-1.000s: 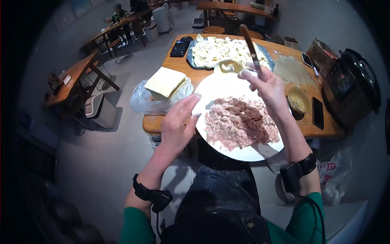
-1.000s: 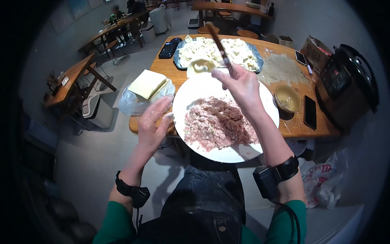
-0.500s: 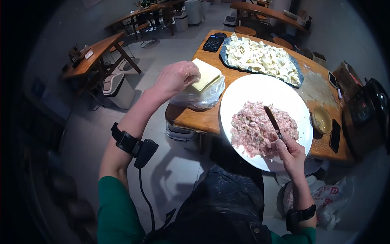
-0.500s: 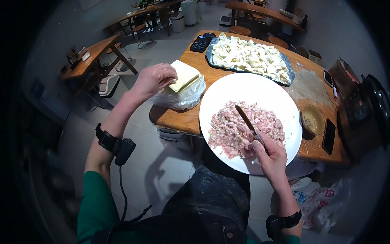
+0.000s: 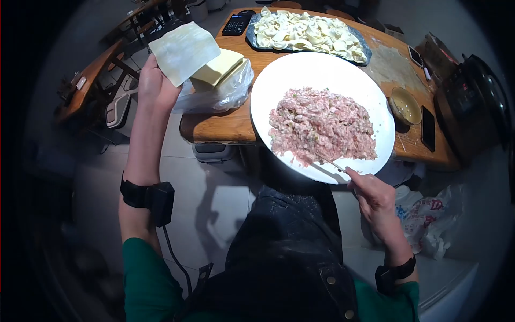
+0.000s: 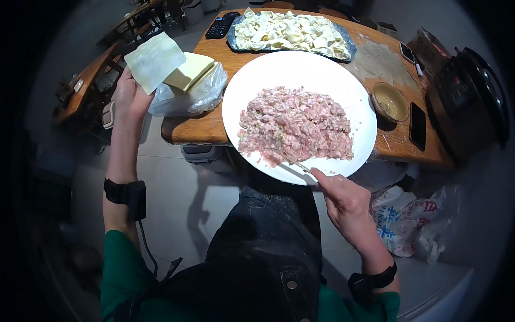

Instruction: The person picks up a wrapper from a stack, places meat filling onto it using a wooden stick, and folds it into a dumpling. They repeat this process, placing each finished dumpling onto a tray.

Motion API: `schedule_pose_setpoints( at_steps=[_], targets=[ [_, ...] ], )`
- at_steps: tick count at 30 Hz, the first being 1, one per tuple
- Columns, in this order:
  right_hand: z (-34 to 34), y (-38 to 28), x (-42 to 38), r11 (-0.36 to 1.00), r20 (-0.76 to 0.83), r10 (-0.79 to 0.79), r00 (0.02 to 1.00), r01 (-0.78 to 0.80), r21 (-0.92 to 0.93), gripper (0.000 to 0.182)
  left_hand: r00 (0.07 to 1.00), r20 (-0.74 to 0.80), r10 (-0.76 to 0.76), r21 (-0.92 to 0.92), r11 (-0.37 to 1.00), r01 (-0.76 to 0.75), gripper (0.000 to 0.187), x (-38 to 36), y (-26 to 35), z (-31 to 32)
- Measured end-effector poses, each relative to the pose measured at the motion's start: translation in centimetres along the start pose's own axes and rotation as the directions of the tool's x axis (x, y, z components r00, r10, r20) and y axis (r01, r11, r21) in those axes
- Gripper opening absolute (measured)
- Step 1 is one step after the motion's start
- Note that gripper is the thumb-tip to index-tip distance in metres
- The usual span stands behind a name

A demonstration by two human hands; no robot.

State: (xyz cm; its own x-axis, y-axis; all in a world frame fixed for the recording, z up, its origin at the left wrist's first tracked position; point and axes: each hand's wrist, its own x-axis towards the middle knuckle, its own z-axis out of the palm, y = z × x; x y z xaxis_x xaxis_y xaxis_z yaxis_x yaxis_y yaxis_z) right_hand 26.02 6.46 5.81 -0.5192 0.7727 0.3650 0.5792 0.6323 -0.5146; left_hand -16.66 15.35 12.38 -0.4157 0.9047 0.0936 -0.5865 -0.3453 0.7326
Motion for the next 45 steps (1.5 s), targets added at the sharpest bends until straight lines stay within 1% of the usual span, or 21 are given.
schedule_pose_setpoints(
  at_steps=[1, 2, 3, 4, 6, 8, 10, 12, 13, 15, 16, 18, 20, 22, 25, 32, 36, 38, 42, 44, 45],
  targets=[
    [0.1, 0.0, -0.2, 1.000, 0.002, 0.013, 1.000, -0.013, -0.004, 0.045, 0.996, 0.085, -0.027, -0.064, 0.997, 0.032, 0.039, -1.6, -0.2, 0.0],
    [0.2, 0.0, -0.4, 0.995, -0.023, -0.007, 1.000, 0.005, -0.104, 0.046, 0.996, 0.086, -0.039, -0.066, 0.997, 0.044, 0.039, -3.3, -0.6, -0.3],
    [0.4, -0.1, -0.5, 0.979, -0.046, -0.034, 0.998, 0.024, -0.202, 0.048, 0.972, 0.175, -0.155, -0.179, 0.966, 0.186, 0.038, -5.0, -1.1, -0.5],
    [0.6, -0.2, -0.5, 0.979, -0.045, -0.027, 0.999, 0.017, -0.204, 0.048, 0.928, 0.274, -0.252, -0.276, 0.904, 0.327, 0.037, -6.6, -1.5, -0.8],
    [0.9, -0.5, -0.5, 0.958, 0.000, -0.003, 1.000, 0.003, -0.285, 0.049, 0.867, 0.390, -0.311, -0.362, 0.814, 0.455, 0.037, -9.6, -3.2, -2.6],
    [1.4, -0.9, -0.6, 0.951, 0.049, 0.001, 0.999, 0.014, -0.308, 0.049, 0.893, 0.237, -0.382, -0.347, 0.825, 0.445, 0.040, -13.5, -5.0, -2.8],
    [1.7, -0.7, -0.6, 0.944, 0.096, 0.002, 0.995, 0.030, -0.330, 0.049, 0.864, 0.143, -0.482, -0.379, 0.780, 0.498, 0.042, -16.8, -6.3, -3.1],
    [1.8, -0.2, -0.4, 0.964, -0.019, -0.107, 0.994, 0.099, -0.248, 0.049, 0.801, 0.078, -0.594, -0.337, 0.740, 0.582, 0.043, -19.3, -7.9, -3.7],
    [1.8, -0.2, 0.0, 0.963, -0.016, -0.107, 0.994, 0.099, -0.249, 0.049, 0.761, 0.046, -0.647, -0.307, 0.716, 0.627, 0.044, -20.1, -8.7, -3.8],
    [2.1, -0.5, 1.0, 0.937, -0.009, -0.086, 0.996, 0.078, -0.341, 0.050, 0.680, -0.036, -0.732, -0.183, 0.674, 0.716, 0.046, -21.3, -9.8, -2.8],
    [2.3, -0.5, 1.3, 0.936, -0.010, -0.085, 0.996, 0.077, -0.343, 0.050, 0.679, -0.034, -0.733, -0.183, 0.673, 0.717, 0.046, -21.4, -10.5, -2.8],
    [2.6, -0.3, 1.6, 0.921, 0.038, -0.108, 0.993, 0.115, -0.372, 0.051, 0.632, 0.090, -0.770, -0.157, 0.615, 0.772, 0.045, -21.5, -12.2, -3.2],
    [2.5, -0.5, 1.5, 0.913, 0.068, -0.109, 0.992, 0.127, -0.389, 0.051, 0.641, 0.119, -0.759, -0.141, 0.626, 0.767, 0.046, -21.2, -13.2, -2.4],
    [2.5, -0.7, 1.1, 0.904, 0.096, -0.107, 0.990, 0.137, -0.404, 0.052, 0.645, 0.218, -0.732, -0.173, 0.622, 0.764, 0.046, -20.7, -13.9, -1.3],
    [2.5, -1.2, 0.1, 0.923, 0.093, -0.121, 0.988, 0.146, -0.357, 0.054, 0.664, 0.204, -0.719, -0.146, 0.649, 0.747, 0.046, -20.3, -13.9, 0.7],
    [4.8, -2.2, -2.8, 0.961, 0.037, -0.111, 0.993, 0.117, -0.249, 0.060, 0.684, 0.225, -0.694, -0.186, 0.658, 0.729, 0.046, -20.4, -13.9, 1.3],
    [3.9, -2.5, -3.1, 0.975, 0.021, -0.094, 0.995, 0.096, -0.201, 0.055, 0.696, 0.209, -0.687, -0.200, 0.667, 0.718, 0.046, -20.4, -14.4, 0.9],
    [3.0, -1.9, -3.1, 0.983, -0.066, -0.131, 0.989, 0.121, -0.138, 0.050, 0.698, 0.211, -0.684, -0.200, 0.669, 0.716, 0.046, -20.3, -14.4, 0.8],
    [3.0, -2.1, -1.4, 0.981, -0.111, -0.142, 0.984, 0.125, -0.151, 0.048, 0.693, 0.290, -0.660, -0.242, 0.650, 0.721, 0.047, -20.2, -14.7, 0.6],
    [3.6, -1.8, -1.0, 0.979, -0.086, -0.145, 0.986, 0.130, -0.160, 0.050, 0.688, 0.303, -0.660, -0.236, 0.647, 0.725, 0.046, -20.1, -14.6, 0.4],
    [3.8, -1.9, -0.9, 0.969, -0.006, -0.148, 0.989, 0.144, -0.200, 0.052, 0.678, 0.302, -0.670, -0.231, 0.639, 0.734, 0.046, -20.1, -14.7, 0.2]
  ],
)
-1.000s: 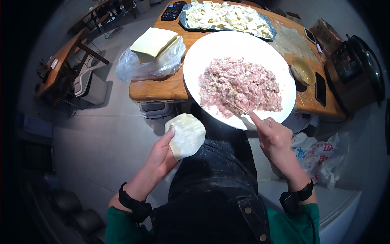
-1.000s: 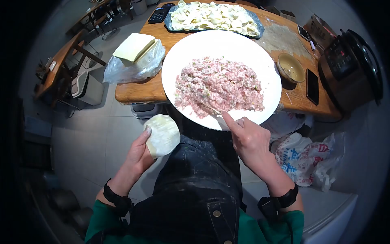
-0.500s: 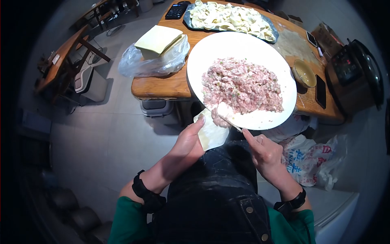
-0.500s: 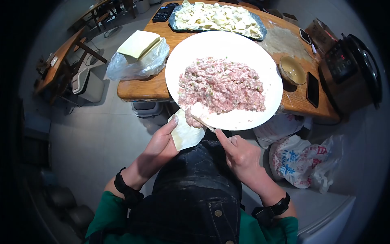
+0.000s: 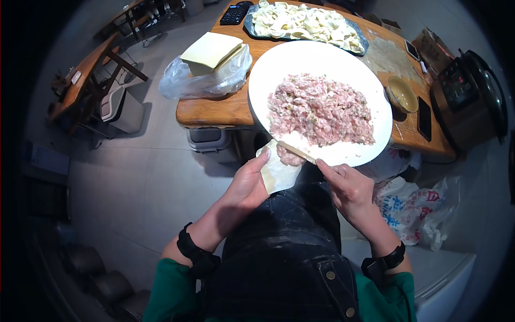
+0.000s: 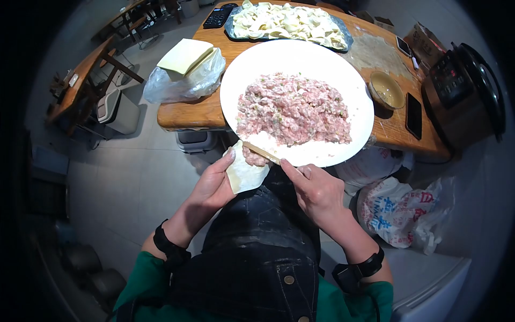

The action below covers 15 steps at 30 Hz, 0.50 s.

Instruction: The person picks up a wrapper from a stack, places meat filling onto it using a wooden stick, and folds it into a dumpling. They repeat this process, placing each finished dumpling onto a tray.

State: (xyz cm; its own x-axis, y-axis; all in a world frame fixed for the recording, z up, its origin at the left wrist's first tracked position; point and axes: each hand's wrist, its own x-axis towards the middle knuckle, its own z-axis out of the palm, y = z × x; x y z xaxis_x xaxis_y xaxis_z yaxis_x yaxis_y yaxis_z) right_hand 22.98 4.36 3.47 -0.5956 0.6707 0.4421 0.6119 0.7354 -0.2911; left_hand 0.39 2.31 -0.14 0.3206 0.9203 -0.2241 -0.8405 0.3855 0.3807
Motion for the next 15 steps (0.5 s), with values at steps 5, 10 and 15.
schedule_pose_setpoints(
  at_steps=[5, 10, 15],
  targets=[
    [-0.2, 0.0, -0.9, 0.992, 0.063, -0.113, 0.992, 0.116, -0.043, 0.060, 0.997, -0.075, -0.016, -0.008, 1.000, 0.016, 0.047, -1.0, 0.2, -0.1],
    [-2.5, 0.1, -0.5, 0.852, 0.149, 0.099, 0.984, -0.161, 0.499, 0.035, 0.997, 0.051, 0.050, -0.026, 0.998, -0.049, 0.047, -2.7, 1.1, 0.3],
    [-3.1, -0.2, 2.5, 0.646, 0.351, 0.172, 0.920, -0.375, 0.665, 0.037, 0.985, 0.123, 0.120, 0.088, 0.987, -0.131, 0.046, -1.7, 2.2, 3.4]
  ],
)
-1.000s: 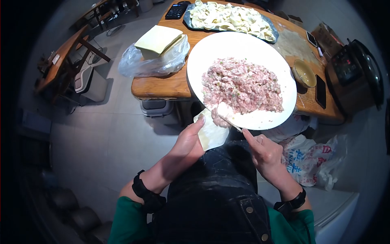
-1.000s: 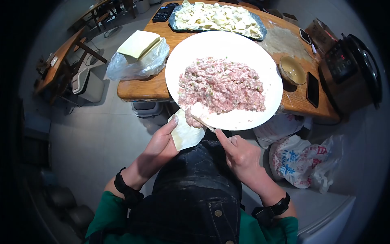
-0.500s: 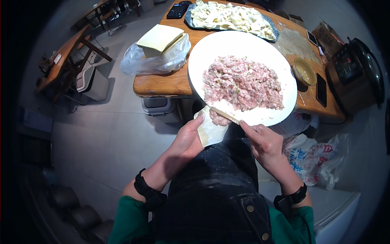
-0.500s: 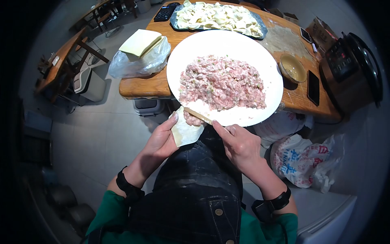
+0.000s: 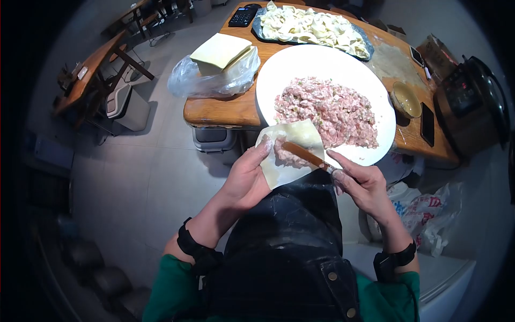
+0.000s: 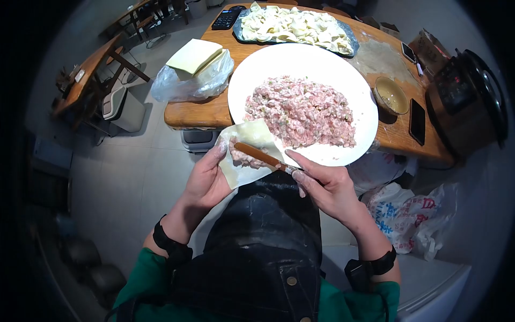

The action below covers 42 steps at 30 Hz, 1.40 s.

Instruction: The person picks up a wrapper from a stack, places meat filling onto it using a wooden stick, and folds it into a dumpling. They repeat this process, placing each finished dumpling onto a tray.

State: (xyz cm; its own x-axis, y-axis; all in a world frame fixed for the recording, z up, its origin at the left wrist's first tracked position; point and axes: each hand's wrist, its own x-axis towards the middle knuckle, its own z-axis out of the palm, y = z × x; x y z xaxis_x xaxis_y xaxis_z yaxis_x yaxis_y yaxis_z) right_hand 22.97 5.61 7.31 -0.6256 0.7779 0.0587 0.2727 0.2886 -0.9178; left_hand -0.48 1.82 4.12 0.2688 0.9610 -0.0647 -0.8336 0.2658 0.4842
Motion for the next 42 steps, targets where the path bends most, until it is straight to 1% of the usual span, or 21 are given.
schedule_pose_setpoints(
  at_steps=[2, 4, 6, 7, 8, 10, 11, 14, 18, 20, 22, 25, 27, 30, 31, 32, 34, 36, 38, 40, 42],
  targets=[
    [-0.6, -1.5, 0.8, 0.993, 0.021, 0.108, 0.994, -0.108, 0.047, 0.041, 0.996, 0.066, 0.053, 0.038, 0.998, -0.055, 0.044, 0.7, 0.5, 0.5],
    [-0.8, -1.3, 1.4, 0.992, 0.032, 0.081, 0.996, -0.083, 0.092, 0.047, 0.984, 0.152, 0.093, -0.013, 0.996, -0.092, 0.042, 1.5, 1.2, 0.4],
    [-1.1, -0.9, 2.1, 0.917, 0.020, -0.362, 0.932, 0.360, -0.171, 0.051, 0.967, 0.216, 0.138, 0.163, 0.971, -0.175, 0.044, 1.8, 2.1, 1.0],
    [-1.0, -1.7, 2.3, 0.860, -0.030, -0.434, 0.900, 0.405, -0.310, 0.054, 0.970, 0.172, 0.171, 0.208, 0.956, -0.206, 0.045, 1.9, 2.3, 1.6],
    [-1.1, -1.8, 2.6, 0.855, -0.029, -0.443, 0.896, 0.413, -0.313, 0.054, 0.925, 0.351, 0.144, 0.208, 0.952, -0.227, 0.050, 2.5, 2.9, 1.6],
    [-1.2, -2.0, 3.1, 0.497, -0.036, -0.735, 0.678, 0.501, -0.708, 0.051, 0.903, 0.369, 0.221, 0.051, 0.965, -0.258, 0.055, 2.6, 2.7, 3.2],
    [-1.2, -2.1, 3.0, 0.462, -0.046, -0.747, 0.663, 0.468, -0.754, 0.047, 0.920, 0.320, 0.226, 0.055, 0.965, -0.256, 0.061, 2.6, 2.4, 3.5],
    [-1.1, -2.0, 3.0, 0.421, -0.045, -0.763, 0.645, 0.444, -0.791, 0.046, 0.939, 0.237, 0.248, 0.080, 0.959, -0.274, 0.068, 2.2, 1.7, 3.6],
    [-0.6, -0.8, 3.1, 0.392, -0.034, -0.778, 0.627, 0.442, -0.807, 0.045, 0.885, 0.322, 0.338, 0.096, 0.918, -0.385, 0.075, 2.3, 0.7, 2.7],
    [0.0, -0.3, 2.8, 0.404, -0.036, -0.740, 0.672, 0.400, -0.823, 0.043, 0.888, 0.311, 0.338, 0.142, 0.907, -0.395, 0.072, 2.3, 0.4, 2.7],
    [0.5, 0.0, 2.4, 0.428, -0.049, -0.713, 0.700, 0.379, -0.820, 0.042, 0.908, 0.130, 0.398, 0.210, 0.884, -0.417, 0.053, 2.6, -0.1, 3.3],
    [0.5, 1.1, 1.8, 0.596, -0.158, -0.639, 0.753, 0.355, -0.720, 0.042, 0.929, 0.043, 0.367, 0.299, 0.883, -0.362, 0.054, 3.1, -0.1, 2.6],
    [-1.5, 2.1, 0.8, 0.621, -0.155, -0.583, 0.798, 0.314, -0.718, 0.042, 0.922, -0.019, 0.386, 0.321, 0.876, -0.360, 0.052, 3.7, 0.3, 2.3],
    [-6.5, 3.8, -0.4, 0.615, -0.206, -0.488, 0.848, 0.167, -0.771, 0.038, 0.889, -0.175, 0.422, 0.346, 0.872, -0.346, 0.044, 4.5, 1.1, 1.7],
    [-8.4, 4.5, -0.5, 0.567, -0.292, -0.475, 0.830, 0.035, -0.823, 0.032, 0.906, -0.163, 0.391, 0.320, 0.890, -0.326, 0.043, 4.7, 1.3, 1.0],
    [-10.2, 4.8, -0.4, 0.610, -0.448, -0.416, 0.791, -0.123, -0.783, 0.028, 0.920, -0.153, 0.360, 0.295, 0.905, -0.305, 0.043, 4.9, 1.3, 0.6],
    [-14.7, 6.1, -0.1, 0.473, -0.529, -0.424, 0.735, -0.319, -0.822, 0.024, 0.931, -0.156, 0.330, 0.312, 0.911, -0.271, 0.041, 5.3, 1.0, 1.2],
    [-18.4, 7.6, 0.2, 0.336, -0.512, -0.381, 0.770, -0.400, -0.852, 0.017, 0.938, -0.166, 0.304, 0.331, 0.913, -0.238, 0.040, 5.5, 0.6, 1.4],
    [-21.1, 9.5, 0.6, 0.186, -0.422, -0.291, 0.859, -0.381, -0.905, 0.014, 0.957, -0.144, 0.252, 0.413, 0.894, -0.173, 0.036, 5.6, 0.2, 1.0],
    [-21.3, 9.2, 1.2, 0.158, -0.411, -0.295, 0.863, -0.380, -0.911, 0.013, 0.954, -0.150, 0.258, 0.442, 0.881, -0.168, 0.033, 5.8, -0.1, 1.2],
    [-20.3, 8.6, 1.9, 0.137, -0.386, -0.294, 0.875, -0.361, -0.922, 0.011, 0.963, -0.109, 0.248, 0.574, 0.806, -0.143, 0.031, 5.9, -0.2, 1.3]
  ],
)
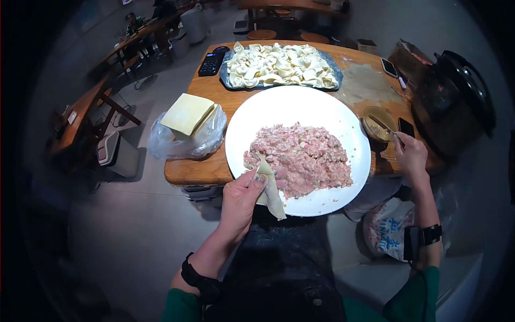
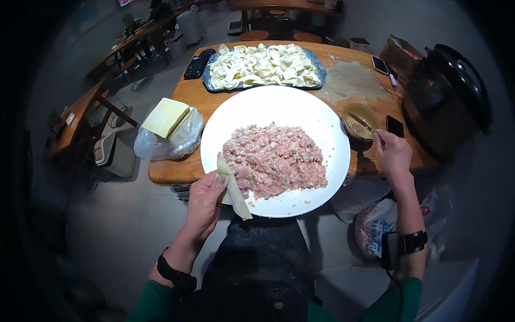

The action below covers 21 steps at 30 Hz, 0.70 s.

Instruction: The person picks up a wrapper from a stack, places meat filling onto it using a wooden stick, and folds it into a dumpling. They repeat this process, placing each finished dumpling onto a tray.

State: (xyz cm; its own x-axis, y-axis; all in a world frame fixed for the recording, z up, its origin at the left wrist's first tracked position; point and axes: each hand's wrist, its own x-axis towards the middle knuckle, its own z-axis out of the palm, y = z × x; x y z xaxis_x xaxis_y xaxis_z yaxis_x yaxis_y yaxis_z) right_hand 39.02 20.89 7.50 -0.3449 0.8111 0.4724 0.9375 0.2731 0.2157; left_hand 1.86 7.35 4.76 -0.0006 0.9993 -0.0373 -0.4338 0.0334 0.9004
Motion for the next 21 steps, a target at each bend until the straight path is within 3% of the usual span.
schedule_pose_setpoints(
  at_steps=[1, 2, 5, 6, 8, 11, 12, 14, 15, 16, 17, 18, 19, 21],
  targets=[
    [-0.5, -1.6, 0.0, 0.874, 0.024, 0.199, 0.980, -0.189, 0.448, 0.011, 1.000, -0.024, 0.012, 0.028, 1.000, -0.011, 0.030, 0.1, 0.0, 0.3],
    [-1.5, -3.6, 0.0, 0.526, 0.143, 0.359, 0.922, -0.327, 0.785, 0.012, 0.999, -0.045, 0.012, 0.030, 0.999, -0.010, 0.030, 0.2, -0.1, 0.4],
    [-6.5, -11.2, -1.7, 0.146, 0.378, 0.128, 0.917, -0.394, 0.907, 0.018, 0.999, 0.028, 0.032, 0.072, 0.997, -0.034, 0.035, 0.7, -0.2, 1.0],
    [-7.4, -13.2, -2.3, 0.100, 0.376, 0.060, 0.925, -0.380, 0.920, 0.019, 0.999, 0.031, 0.029, 0.072, 0.997, -0.031, 0.035, 0.8, -0.4, 0.9],
    [-7.1, -15.2, -2.6, 0.123, 0.408, -0.088, 0.909, -0.397, 0.910, 0.018, 0.999, 0.052, 0.014, 0.264, 0.964, -0.027, 0.034, 1.1, -0.7, 0.3],
    [-4.6, -15.1, -2.7, 0.093, 0.477, -0.038, 0.878, -0.472, 0.877, 0.017, 0.997, 0.029, 0.078, 0.222, 0.971, -0.082, 0.034, 1.1, -0.6, 0.6],
    [-4.7, -15.2, -2.8, 0.022, 0.466, 0.026, 0.884, -0.467, 0.884, 0.017, 0.996, 0.022, 0.089, 0.222, 0.971, -0.091, 0.034, 1.1, -0.2, 0.5],
    [-5.2, -16.1, -3.8, -0.049, 0.467, 0.090, 0.879, -0.465, 0.884, 0.019, 0.999, 0.046, 0.022, -0.095, 0.995, -0.017, 0.040, 0.5, 0.3, 0.7],
    [-5.7, -17.4, -4.1, -0.052, 0.460, 0.046, 0.887, -0.458, 0.887, 0.025, 0.998, 0.049, 0.025, -0.097, 0.995, -0.020, 0.040, 0.5, 0.4, 1.0],
    [-6.2, -18.8, -4.5, -0.056, 0.452, 0.002, 0.892, -0.451, 0.891, 0.034, 0.999, 0.042, 0.015, -0.308, 0.951, -0.001, 0.041, 0.5, 0.5, 1.4],
    [-6.3, -20.3, -4.8, -0.157, 0.421, 0.005, 0.907, -0.415, 0.896, 0.041, 0.999, 0.042, 0.003, -0.503, 0.864, 0.019, 0.042, 0.6, 0.6, 1.7],
    [-6.3, -21.9, -5.0, -0.255, 0.384, 0.014, 0.923, -0.368, 0.894, 0.049, 0.999, 0.054, 0.010, -0.500, 0.866, 0.019, 0.042, 0.7, 0.4, 1.9],
    [-6.5, -23.0, -5.1, -0.258, 0.430, 0.059, 0.901, -0.402, 0.878, 0.054, 0.999, 0.031, -0.024, -0.586, 0.809, 0.038, 0.041, 0.5, 0.1, 1.9],
    [-6.4, -24.3, -5.1, -0.267, 0.431, 0.136, 0.892, -0.386, 0.883, 0.038, 0.997, -0.010, -0.073, -0.678, 0.733, 0.047, 0.037, 0.2, -0.4, 2.2]
  ],
)
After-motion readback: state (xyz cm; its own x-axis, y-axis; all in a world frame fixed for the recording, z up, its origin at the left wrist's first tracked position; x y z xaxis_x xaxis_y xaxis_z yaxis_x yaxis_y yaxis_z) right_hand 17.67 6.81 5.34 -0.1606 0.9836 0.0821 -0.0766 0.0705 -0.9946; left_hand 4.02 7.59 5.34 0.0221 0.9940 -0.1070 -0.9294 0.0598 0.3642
